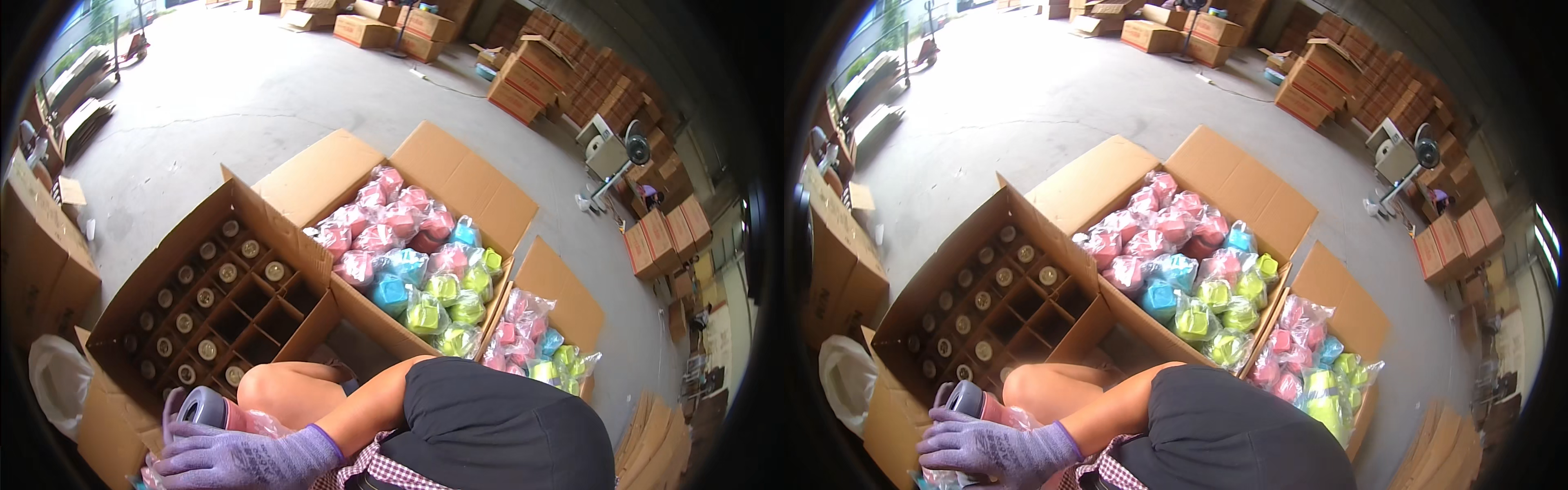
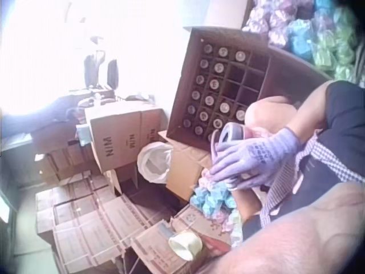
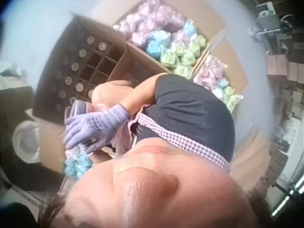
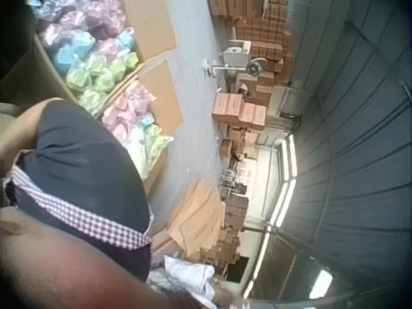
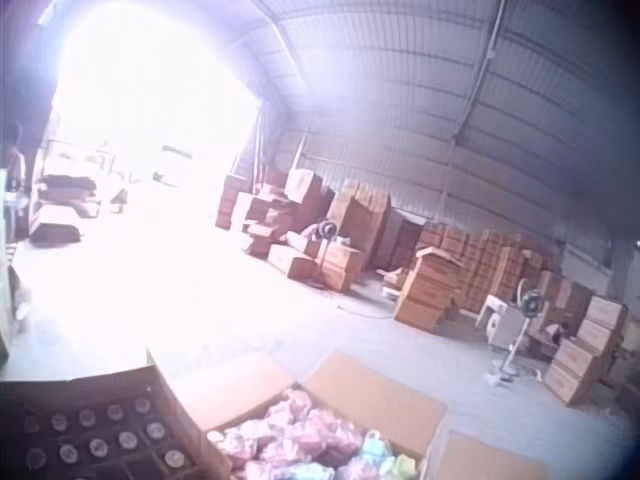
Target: The person sits on the floor and assembles small plastic containers by inserting round inserts into the bodies and screwing on lids. They handle pink and blue containers one at a time, repeatedly opening and closing them to check fit.
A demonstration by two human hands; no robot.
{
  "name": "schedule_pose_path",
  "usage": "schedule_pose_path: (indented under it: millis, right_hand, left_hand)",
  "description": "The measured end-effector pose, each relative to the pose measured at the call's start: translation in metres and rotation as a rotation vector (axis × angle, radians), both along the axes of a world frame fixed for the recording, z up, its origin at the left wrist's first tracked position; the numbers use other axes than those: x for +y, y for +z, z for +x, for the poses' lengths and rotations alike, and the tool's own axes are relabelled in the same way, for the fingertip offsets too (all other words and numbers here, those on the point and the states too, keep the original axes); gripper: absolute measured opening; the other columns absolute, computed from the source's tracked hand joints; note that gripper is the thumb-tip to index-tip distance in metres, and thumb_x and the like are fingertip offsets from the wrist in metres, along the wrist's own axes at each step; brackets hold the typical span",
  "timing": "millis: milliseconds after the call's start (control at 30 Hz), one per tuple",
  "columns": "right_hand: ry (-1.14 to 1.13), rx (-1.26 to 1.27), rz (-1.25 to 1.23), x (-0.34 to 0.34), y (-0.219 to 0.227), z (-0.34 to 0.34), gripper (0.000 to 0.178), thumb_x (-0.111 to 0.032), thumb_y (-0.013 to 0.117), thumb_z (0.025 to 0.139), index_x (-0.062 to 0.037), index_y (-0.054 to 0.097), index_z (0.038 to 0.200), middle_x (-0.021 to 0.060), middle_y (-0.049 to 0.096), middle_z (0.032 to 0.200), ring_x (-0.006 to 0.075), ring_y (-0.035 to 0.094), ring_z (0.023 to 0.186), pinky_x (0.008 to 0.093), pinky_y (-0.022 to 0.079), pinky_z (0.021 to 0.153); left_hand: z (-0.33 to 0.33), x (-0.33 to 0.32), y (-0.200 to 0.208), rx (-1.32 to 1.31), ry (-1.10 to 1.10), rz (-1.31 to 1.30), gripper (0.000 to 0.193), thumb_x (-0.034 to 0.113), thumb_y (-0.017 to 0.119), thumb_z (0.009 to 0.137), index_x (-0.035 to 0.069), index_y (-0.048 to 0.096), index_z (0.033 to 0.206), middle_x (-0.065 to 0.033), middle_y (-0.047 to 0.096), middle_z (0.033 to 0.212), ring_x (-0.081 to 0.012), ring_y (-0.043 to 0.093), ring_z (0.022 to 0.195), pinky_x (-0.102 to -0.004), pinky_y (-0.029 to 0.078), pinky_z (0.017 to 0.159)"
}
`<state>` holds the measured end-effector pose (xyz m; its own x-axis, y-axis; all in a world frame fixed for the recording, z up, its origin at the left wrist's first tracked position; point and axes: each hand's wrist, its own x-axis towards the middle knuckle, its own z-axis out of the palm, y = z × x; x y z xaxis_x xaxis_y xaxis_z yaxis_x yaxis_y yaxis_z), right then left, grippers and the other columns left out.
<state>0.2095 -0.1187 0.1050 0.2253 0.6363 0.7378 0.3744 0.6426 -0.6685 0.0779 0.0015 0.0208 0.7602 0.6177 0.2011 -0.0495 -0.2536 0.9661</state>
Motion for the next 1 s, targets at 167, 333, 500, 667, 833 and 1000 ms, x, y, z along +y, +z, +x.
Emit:
schedule_pose_path:
  millis: [167,333,500,667,833,1000]
  right_hand:
    - [0.087,0.465,-0.461,0.01,-0.056,0.049,0.02,-0.024,0.071,0.09,-0.0064,0.07,0.099,0.01,0.065,0.102,0.0298,0.061,0.107,0.0466,0.044,0.1]
    - [-0.418,-0.486,-0.239,0.031,-0.011,-0.008,0.015,-0.018,0.074,0.08,-0.0067,0.069,0.088,0.0107,0.061,0.097,0.0279,0.061,0.097,0.0416,0.049,0.088]
    - [0.345,0.387,-0.431,0.041,-0.064,0.073,0.019,-0.016,0.077,0.077,-0.0063,0.072,0.092,0.009,0.062,0.094,0.029,0.063,0.095,0.0375,0.052,0.084]
    - [-0.362,-0.163,-0.332,0.038,-0.033,0.001,0.027,-0.028,0.079,0.073,-0.0088,0.069,0.089,0.0116,0.057,0.095,0.0336,0.06,0.093,0.0453,0.05,0.079]
    - [0.245,-0.549,-0.02,0.015,0.031,0.025,0.032,-0.035,0.077,0.07,-0.0065,0.07,0.082,0.0155,0.063,0.102,0.0386,0.061,0.098,0.0498,0.05,0.082]
    - [0.43,-0.819,-0.012,-0.022,0.075,0.011,0.041,-0.044,0.074,0.07,-0.007,0.073,0.087,0.0178,0.066,0.105,0.0401,0.064,0.102,0.0499,0.052,0.084]
  left_hand:
    - [-0.027,0.004,0.047,0.143,0.155,0.373,0.058,0.039,0.044,0.107,0.001,0.044,0.151,-0.0203,0.046,0.152,-0.029,0.045,0.143,-0.0411,0.029,0.126]
    - [-0.004,0.018,0.019,0.117,0.043,0.003,0.061,0.038,0.05,0.103,0.001,0.044,0.151,-0.0199,0.048,0.15,-0.0284,0.047,0.14,-0.0407,0.031,0.123]
    - [-0.013,0.018,0.02,0.138,0.039,-0.056,0.064,0.037,0.056,0.099,0.001,0.045,0.152,-0.0194,0.05,0.148,-0.0277,0.049,0.138,-0.0403,0.034,0.121]
    - [-0.002,-0.009,0.01,0.217,-0.032,-0.06,0.069,0.035,0.062,0.095,0.001,0.045,0.152,-0.0189,0.052,0.146,-0.0271,0.052,0.135,-0.0398,0.036,0.119]
    - [-0.008,-0.036,0.019,0.248,-0.054,-0.058,0.073,0.034,0.068,0.091,0.001,0.045,0.152,-0.0185,0.055,0.144,-0.0265,0.054,0.133,-0.0394,0.039,0.117]
    - [-0.013,-0.075,0.022,0.254,-0.095,-0.098,0.078,0.033,0.074,0.086,0.0,0.045,0.152,-0.018,0.057,0.142,-0.0259,0.056,0.13,-0.039,0.041,0.114]
